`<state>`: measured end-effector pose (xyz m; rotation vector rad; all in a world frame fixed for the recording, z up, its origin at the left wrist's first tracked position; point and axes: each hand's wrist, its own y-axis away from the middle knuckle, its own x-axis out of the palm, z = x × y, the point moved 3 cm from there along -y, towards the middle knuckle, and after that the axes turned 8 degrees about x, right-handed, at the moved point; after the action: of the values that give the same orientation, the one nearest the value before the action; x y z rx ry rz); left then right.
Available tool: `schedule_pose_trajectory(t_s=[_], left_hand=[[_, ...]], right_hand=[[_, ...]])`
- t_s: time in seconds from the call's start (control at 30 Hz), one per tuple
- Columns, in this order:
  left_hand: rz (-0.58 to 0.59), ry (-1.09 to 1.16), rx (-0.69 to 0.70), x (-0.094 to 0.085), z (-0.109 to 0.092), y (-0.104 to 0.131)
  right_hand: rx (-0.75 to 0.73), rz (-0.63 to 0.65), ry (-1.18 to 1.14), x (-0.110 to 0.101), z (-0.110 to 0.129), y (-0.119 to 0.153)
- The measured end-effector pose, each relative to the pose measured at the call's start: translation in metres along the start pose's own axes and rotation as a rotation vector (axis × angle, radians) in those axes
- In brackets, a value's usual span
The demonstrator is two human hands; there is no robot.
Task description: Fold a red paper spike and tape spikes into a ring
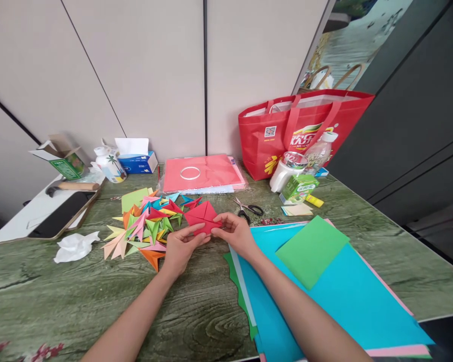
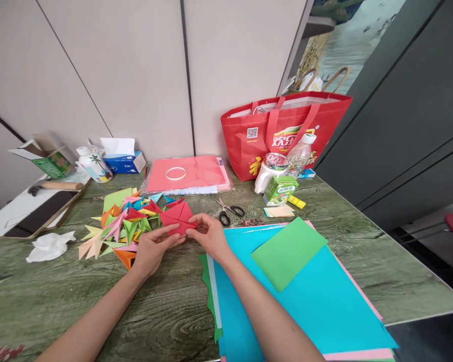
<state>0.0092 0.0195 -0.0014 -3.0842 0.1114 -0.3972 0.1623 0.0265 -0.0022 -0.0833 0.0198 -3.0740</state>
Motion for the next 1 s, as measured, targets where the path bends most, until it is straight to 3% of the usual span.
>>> schedule_pose_trajectory(t_s=[0.67, 1.0], left_hand=[[0.038, -0.086, -0.012, 0.0019, 0.0004, 0.0026], [0.049, 0.01, -0.028, -0.0015, 0.0013, -0.0021]], right_hand=[[0.049, 0.024, 0.103, -0.0039, -0.0003, 0.003], [0.111, 0.128, -0.113, -0.0057, 0.0048, 0.0]])
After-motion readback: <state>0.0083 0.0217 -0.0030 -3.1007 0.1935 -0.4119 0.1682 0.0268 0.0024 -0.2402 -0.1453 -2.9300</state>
